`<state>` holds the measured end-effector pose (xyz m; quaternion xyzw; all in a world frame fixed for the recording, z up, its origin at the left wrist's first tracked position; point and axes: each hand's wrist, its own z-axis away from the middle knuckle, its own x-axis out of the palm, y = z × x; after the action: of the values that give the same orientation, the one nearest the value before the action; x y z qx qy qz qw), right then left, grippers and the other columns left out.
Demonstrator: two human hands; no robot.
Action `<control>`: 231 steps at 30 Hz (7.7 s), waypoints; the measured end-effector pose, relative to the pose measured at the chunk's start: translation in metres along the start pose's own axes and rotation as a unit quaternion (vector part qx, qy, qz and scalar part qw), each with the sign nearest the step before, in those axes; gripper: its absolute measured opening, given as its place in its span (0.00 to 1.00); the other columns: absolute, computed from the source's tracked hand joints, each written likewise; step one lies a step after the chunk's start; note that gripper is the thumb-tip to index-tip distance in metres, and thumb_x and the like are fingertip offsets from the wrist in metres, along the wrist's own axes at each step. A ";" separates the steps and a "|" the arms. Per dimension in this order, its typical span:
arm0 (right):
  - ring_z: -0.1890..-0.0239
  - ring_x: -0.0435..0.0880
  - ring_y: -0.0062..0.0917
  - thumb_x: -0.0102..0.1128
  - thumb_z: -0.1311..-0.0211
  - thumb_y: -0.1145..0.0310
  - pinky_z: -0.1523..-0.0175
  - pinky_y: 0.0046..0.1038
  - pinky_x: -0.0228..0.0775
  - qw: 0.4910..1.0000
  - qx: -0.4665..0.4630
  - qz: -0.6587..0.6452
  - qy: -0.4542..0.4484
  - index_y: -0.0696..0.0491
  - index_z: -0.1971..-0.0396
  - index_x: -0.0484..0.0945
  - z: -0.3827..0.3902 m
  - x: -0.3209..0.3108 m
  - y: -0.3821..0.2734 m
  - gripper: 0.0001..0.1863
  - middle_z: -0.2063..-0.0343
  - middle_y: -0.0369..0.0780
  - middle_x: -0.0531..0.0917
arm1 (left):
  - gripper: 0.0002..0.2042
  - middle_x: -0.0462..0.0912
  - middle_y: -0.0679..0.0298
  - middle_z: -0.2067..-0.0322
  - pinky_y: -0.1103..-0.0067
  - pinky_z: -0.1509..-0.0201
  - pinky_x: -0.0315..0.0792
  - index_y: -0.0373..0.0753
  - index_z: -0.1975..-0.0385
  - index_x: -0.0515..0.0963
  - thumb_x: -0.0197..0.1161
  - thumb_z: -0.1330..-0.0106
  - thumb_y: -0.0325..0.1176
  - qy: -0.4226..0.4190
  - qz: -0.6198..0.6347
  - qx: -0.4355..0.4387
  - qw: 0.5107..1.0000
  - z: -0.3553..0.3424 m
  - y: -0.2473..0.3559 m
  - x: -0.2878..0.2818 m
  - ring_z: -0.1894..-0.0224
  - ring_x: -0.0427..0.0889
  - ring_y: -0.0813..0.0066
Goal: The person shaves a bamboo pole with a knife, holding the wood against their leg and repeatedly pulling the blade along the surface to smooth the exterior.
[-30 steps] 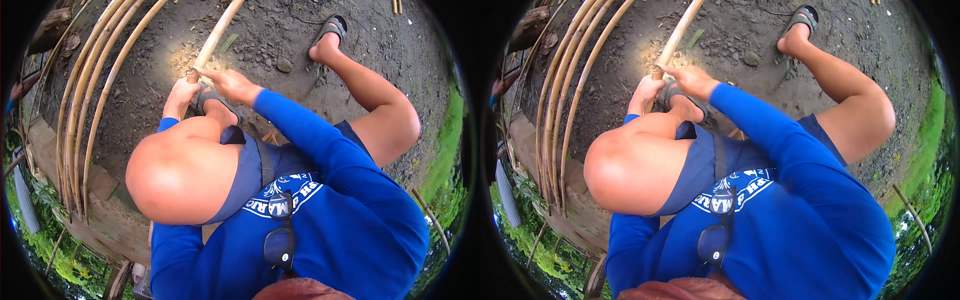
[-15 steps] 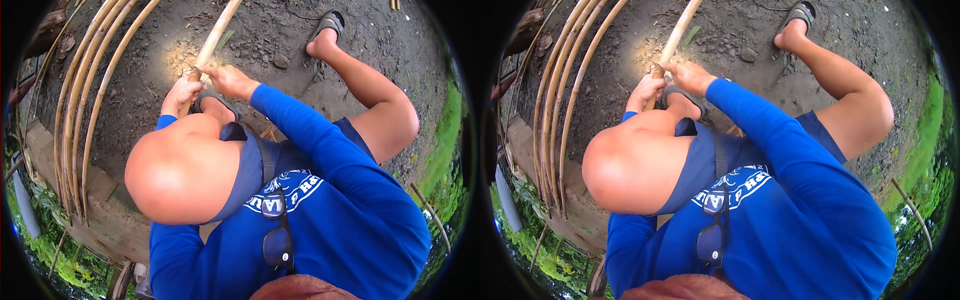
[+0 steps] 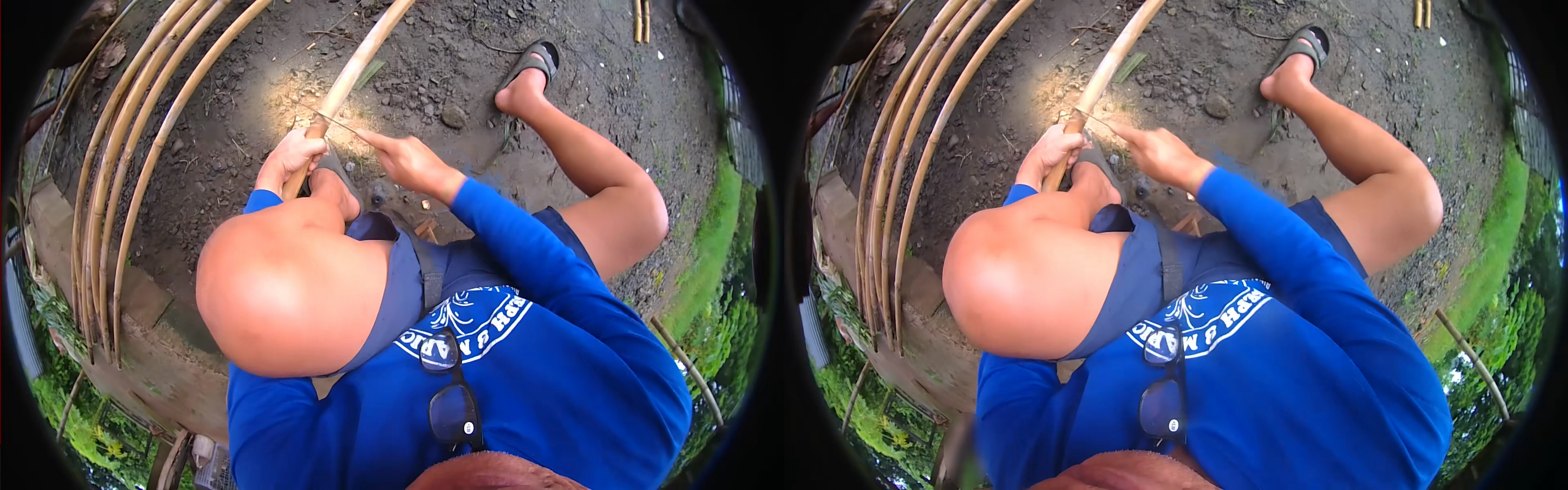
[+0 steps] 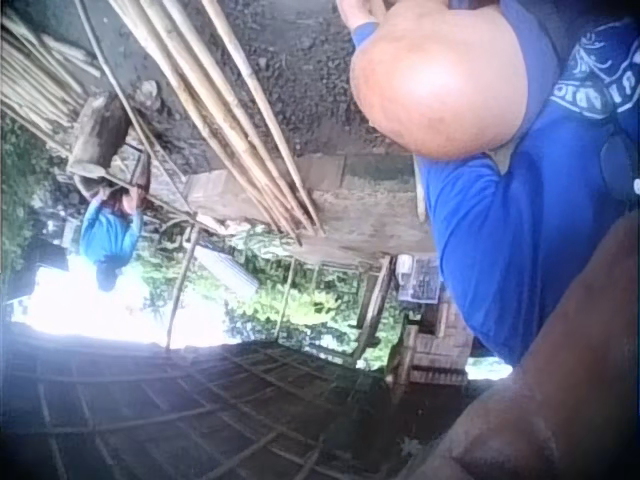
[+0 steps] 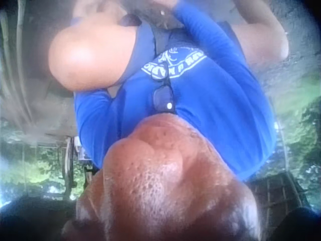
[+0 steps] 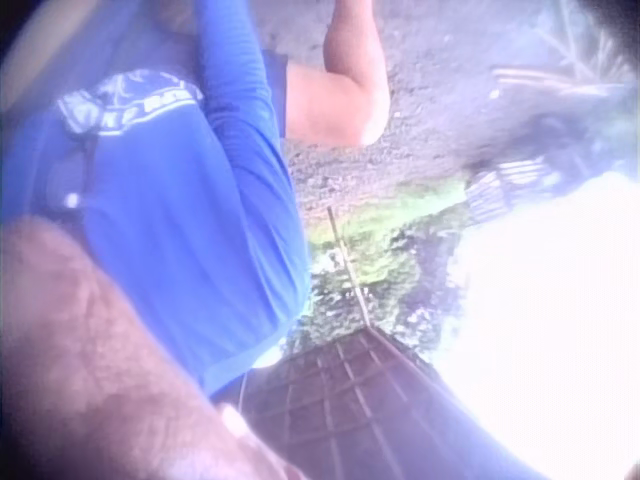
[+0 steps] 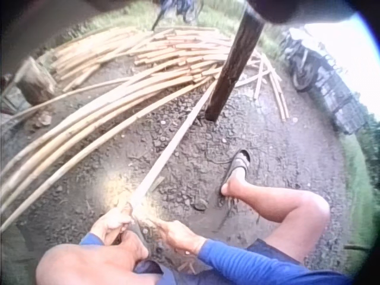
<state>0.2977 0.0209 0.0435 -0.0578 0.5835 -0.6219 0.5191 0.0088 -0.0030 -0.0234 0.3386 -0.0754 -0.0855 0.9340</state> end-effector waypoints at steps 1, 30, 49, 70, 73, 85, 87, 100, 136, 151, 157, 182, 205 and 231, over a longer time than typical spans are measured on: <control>0.62 0.87 0.59 0.55 0.26 0.71 0.55 0.54 0.80 1.000 0.002 0.000 0.007 0.45 0.27 0.74 0.026 -0.008 0.006 0.28 0.64 0.60 0.86 | 0.08 0.76 0.68 0.80 0.76 0.77 0.67 0.36 0.71 0.79 0.68 0.40 0.34 -0.009 -0.001 0.002 1.000 -0.002 0.001 0.002 0.82 0.73 0.78; 0.58 0.88 0.59 0.50 0.28 0.72 0.52 0.53 0.80 0.999 0.027 0.001 -0.024 0.48 0.28 0.76 0.041 -0.016 -0.005 0.28 0.60 0.61 0.87 | 0.14 0.88 0.59 0.59 0.70 0.47 0.81 0.31 0.52 0.81 0.70 0.34 0.31 0.176 -0.154 0.057 0.971 -0.013 -0.044 0.002 0.57 0.92 0.69; 0.65 0.88 0.56 0.53 0.27 0.72 0.57 0.55 0.78 0.995 -0.066 0.061 0.044 0.48 0.30 0.77 -0.048 0.000 0.000 0.26 0.69 0.59 0.86 | 0.08 0.75 0.68 0.81 0.75 0.80 0.66 0.37 0.65 0.80 0.69 0.40 0.32 0.050 -0.020 0.021 0.998 -0.005 0.003 0.018 0.84 0.71 0.79; 0.65 0.87 0.57 0.52 0.28 0.74 0.59 0.55 0.78 0.998 -0.015 0.054 0.000 0.52 0.31 0.77 -0.009 -0.020 -0.005 0.26 0.67 0.61 0.85 | 0.07 0.75 0.69 0.80 0.75 0.79 0.65 0.40 0.71 0.77 0.68 0.41 0.33 0.035 -0.008 0.018 0.999 -0.001 -0.008 0.015 0.82 0.71 0.79; 0.65 0.87 0.58 0.53 0.29 0.75 0.58 0.55 0.79 0.993 -0.072 0.068 0.058 0.53 0.33 0.79 -0.052 0.004 0.005 0.25 0.68 0.61 0.85 | 0.07 0.73 0.70 0.82 0.75 0.78 0.65 0.41 0.76 0.75 0.66 0.44 0.33 0.023 -0.013 0.035 0.999 -0.003 0.010 0.014 0.82 0.71 0.79; 0.65 0.85 0.61 0.56 0.25 0.73 0.61 0.53 0.76 0.994 -0.067 0.082 0.033 0.49 0.28 0.75 -0.044 -0.001 0.009 0.27 0.69 0.61 0.82 | 0.06 0.74 0.70 0.81 0.75 0.80 0.65 0.40 0.74 0.75 0.65 0.44 0.32 -0.001 -0.001 0.001 1.000 0.004 0.008 0.015 0.83 0.72 0.80; 0.63 0.86 0.60 0.56 0.25 0.73 0.59 0.53 0.77 0.995 -0.083 0.042 0.031 0.49 0.27 0.75 -0.019 -0.008 0.012 0.27 0.67 0.62 0.83 | 0.05 0.74 0.70 0.82 0.75 0.80 0.65 0.40 0.74 0.75 0.65 0.44 0.31 0.013 0.010 0.033 0.999 0.009 0.004 0.016 0.83 0.71 0.80; 0.65 0.85 0.59 0.56 0.25 0.71 0.60 0.54 0.77 0.999 -0.024 0.025 0.011 0.47 0.29 0.77 0.015 -0.018 0.008 0.25 0.68 0.60 0.84 | 0.07 0.77 0.69 0.80 0.77 0.79 0.66 0.37 0.71 0.79 0.68 0.43 0.32 -0.008 -0.002 0.018 1.000 0.005 0.001 -0.003 0.83 0.72 0.80; 0.67 0.85 0.58 0.56 0.27 0.74 0.62 0.53 0.76 0.997 -0.076 0.029 0.008 0.54 0.29 0.74 -0.016 0.001 0.011 0.27 0.70 0.60 0.83 | 0.10 0.75 0.69 0.80 0.76 0.80 0.67 0.39 0.66 0.75 0.72 0.37 0.31 -0.018 -0.075 0.003 0.997 0.007 -0.008 0.038 0.82 0.74 0.78; 0.66 0.87 0.54 0.56 0.26 0.77 0.61 0.50 0.76 0.995 -0.039 0.093 -0.018 0.53 0.27 0.73 0.067 -0.053 -0.004 0.28 0.69 0.58 0.85 | 0.10 0.73 0.74 0.75 0.83 0.70 0.67 0.44 0.59 0.76 0.71 0.33 0.25 -0.088 0.223 -0.032 0.970 0.057 0.014 0.034 0.75 0.72 0.86; 0.68 0.85 0.57 0.56 0.24 0.74 0.63 0.52 0.74 0.995 -0.083 0.048 -0.003 0.52 0.27 0.73 0.046 -0.047 0.000 0.27 0.70 0.59 0.83 | 0.09 0.73 0.75 0.74 0.82 0.66 0.68 0.45 0.61 0.77 0.71 0.33 0.25 -0.104 0.215 -0.042 0.970 0.068 0.020 0.041 0.72 0.74 0.86; 0.69 0.84 0.58 0.57 0.27 0.74 0.64 0.52 0.76 0.996 -0.071 0.056 -0.001 0.49 0.29 0.75 0.000 -0.027 0.020 0.27 0.69 0.60 0.84 | 0.09 0.72 0.74 0.78 0.85 0.71 0.66 0.42 0.66 0.74 0.69 0.35 0.23 -0.096 0.307 -0.074 0.944 0.056 0.025 0.044 0.77 0.71 0.87; 0.66 0.86 0.57 0.58 0.27 0.75 0.61 0.52 0.78 0.997 -0.059 0.042 -0.015 0.50 0.27 0.75 0.058 -0.052 0.009 0.28 0.67 0.60 0.84 | 0.08 0.72 0.73 0.78 0.86 0.70 0.68 0.40 0.66 0.74 0.68 0.35 0.22 -0.086 0.364 -0.102 0.922 0.071 0.014 0.041 0.77 0.71 0.87; 0.70 0.85 0.59 0.54 0.27 0.74 0.63 0.55 0.76 0.995 -0.083 0.060 -0.002 0.47 0.30 0.76 -0.011 -0.006 0.010 0.27 0.72 0.59 0.85 | 0.12 0.76 0.74 0.70 0.77 0.66 0.68 0.40 0.55 0.79 0.74 0.34 0.32 0.040 -0.024 0.048 0.998 0.045 -0.004 0.038 0.71 0.72 0.84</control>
<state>0.2985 0.0343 0.0357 -0.0669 0.6347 -0.5384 0.5503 0.0369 -0.0420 0.0109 0.3880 -0.0338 -0.0908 0.9166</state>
